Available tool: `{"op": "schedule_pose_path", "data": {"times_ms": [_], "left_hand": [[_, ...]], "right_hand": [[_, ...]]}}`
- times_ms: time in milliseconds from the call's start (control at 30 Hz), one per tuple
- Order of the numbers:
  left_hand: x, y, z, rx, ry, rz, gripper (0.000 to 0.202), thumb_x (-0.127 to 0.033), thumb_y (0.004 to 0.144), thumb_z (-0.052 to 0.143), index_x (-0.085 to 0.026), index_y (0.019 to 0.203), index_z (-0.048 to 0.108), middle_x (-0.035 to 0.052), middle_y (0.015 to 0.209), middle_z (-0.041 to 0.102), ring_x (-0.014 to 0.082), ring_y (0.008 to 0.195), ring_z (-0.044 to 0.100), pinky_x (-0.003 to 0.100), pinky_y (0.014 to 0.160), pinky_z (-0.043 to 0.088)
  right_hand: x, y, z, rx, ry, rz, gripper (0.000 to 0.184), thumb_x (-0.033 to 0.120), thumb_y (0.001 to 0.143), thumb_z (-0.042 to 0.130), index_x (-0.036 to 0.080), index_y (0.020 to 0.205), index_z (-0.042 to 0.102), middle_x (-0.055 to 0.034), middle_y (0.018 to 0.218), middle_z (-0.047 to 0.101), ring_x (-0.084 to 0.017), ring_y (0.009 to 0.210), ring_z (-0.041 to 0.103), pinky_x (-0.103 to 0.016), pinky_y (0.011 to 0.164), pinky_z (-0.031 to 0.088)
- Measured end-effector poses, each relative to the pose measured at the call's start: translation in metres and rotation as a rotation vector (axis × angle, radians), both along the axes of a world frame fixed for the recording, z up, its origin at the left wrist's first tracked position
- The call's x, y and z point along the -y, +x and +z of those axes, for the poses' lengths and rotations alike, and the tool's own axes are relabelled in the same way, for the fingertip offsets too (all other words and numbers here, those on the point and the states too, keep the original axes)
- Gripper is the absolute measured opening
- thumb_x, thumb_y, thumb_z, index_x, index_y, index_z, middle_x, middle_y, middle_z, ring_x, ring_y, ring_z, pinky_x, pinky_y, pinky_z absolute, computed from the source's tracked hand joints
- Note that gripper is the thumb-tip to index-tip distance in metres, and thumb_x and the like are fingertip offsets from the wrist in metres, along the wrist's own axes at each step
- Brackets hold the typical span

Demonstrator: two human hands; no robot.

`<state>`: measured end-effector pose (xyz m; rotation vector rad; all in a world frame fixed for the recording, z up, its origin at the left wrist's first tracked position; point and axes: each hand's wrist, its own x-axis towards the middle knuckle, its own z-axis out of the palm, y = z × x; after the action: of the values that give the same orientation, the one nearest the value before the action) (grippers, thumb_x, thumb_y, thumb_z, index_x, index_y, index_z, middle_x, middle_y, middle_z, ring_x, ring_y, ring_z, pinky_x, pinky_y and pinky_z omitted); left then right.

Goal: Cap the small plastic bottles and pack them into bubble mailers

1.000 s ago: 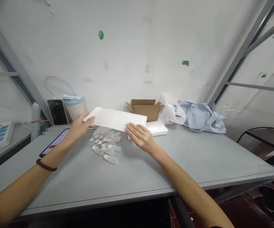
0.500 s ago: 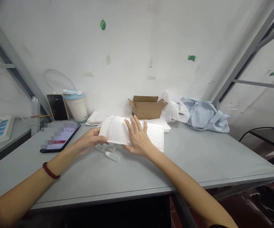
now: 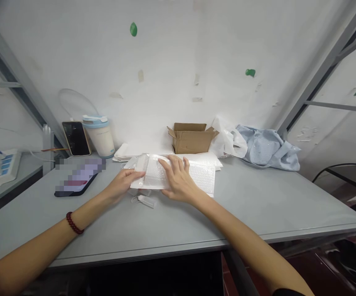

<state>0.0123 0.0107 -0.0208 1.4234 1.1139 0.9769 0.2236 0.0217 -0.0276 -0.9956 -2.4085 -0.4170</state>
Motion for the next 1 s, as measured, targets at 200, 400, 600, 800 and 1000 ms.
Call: {"op": "schedule_pose_path", "data": {"times_ms": [200, 400, 600, 800, 1000], "left_hand": [[-0.004, 0.001, -0.004, -0.055, 0.035, 0.038, 0.033, -0.037, 0.078, 0.052, -0.013, 0.057, 0.059, 0.0019, 0.049, 0.058, 0.0112, 0.044, 0.047, 0.024, 0.048, 0.037], [-0.004, -0.011, 0.011, -0.27, 0.176, -0.138, 0.035, -0.04, 0.08, 0.046, -0.014, 0.062, 0.06, 0.0007, 0.056, 0.059, 0.0083, 0.045, 0.042, 0.022, 0.047, 0.034], [0.022, 0.002, 0.003, -0.819, 0.535, -0.429, 0.016, -0.027, 0.074, 0.054, -0.018, 0.083, 0.063, -0.0027, 0.055, 0.055, 0.0123, 0.052, 0.049, 0.023, 0.052, 0.034], [0.032, 0.016, -0.009, -0.789, 0.786, -0.253, 0.019, -0.021, 0.077, 0.051, -0.017, 0.095, 0.057, -0.001, 0.063, 0.059, 0.0122, 0.049, 0.05, 0.024, 0.051, 0.038], [0.019, -0.002, 0.006, -0.274, 0.702, 0.306, 0.023, -0.033, 0.082, 0.054, -0.019, 0.101, 0.053, 0.001, 0.077, 0.061, 0.012, 0.058, 0.057, 0.024, 0.057, 0.046]], "right_hand": [[-0.001, 0.0, -0.003, -0.06, 0.082, -0.016, 0.076, 0.027, 0.066, 0.059, 0.017, 0.131, 0.022, -0.0205, 0.13, 0.033, -0.033, 0.121, 0.032, -0.054, 0.098, 0.016], [-0.014, 0.011, 0.0, -0.188, 0.148, -0.08, 0.057, 0.024, 0.069, 0.058, 0.021, 0.121, 0.035, -0.0146, 0.122, 0.043, -0.03, 0.111, 0.042, -0.047, 0.095, 0.022], [-0.032, 0.029, 0.001, -0.265, 0.119, -0.175, 0.044, 0.024, 0.074, 0.055, 0.022, 0.116, 0.044, -0.0108, 0.116, 0.052, -0.026, 0.106, 0.047, -0.044, 0.091, 0.024], [-0.037, 0.031, -0.002, -0.228, 0.049, -0.206, 0.04, 0.024, 0.075, 0.056, 0.022, 0.114, 0.047, -0.0099, 0.114, 0.054, -0.026, 0.107, 0.046, -0.045, 0.092, 0.023], [-0.033, 0.028, -0.001, -0.226, 0.018, -0.154, 0.04, 0.028, 0.077, 0.057, 0.021, 0.115, 0.048, -0.0105, 0.114, 0.053, -0.026, 0.106, 0.047, -0.044, 0.091, 0.026]]}}
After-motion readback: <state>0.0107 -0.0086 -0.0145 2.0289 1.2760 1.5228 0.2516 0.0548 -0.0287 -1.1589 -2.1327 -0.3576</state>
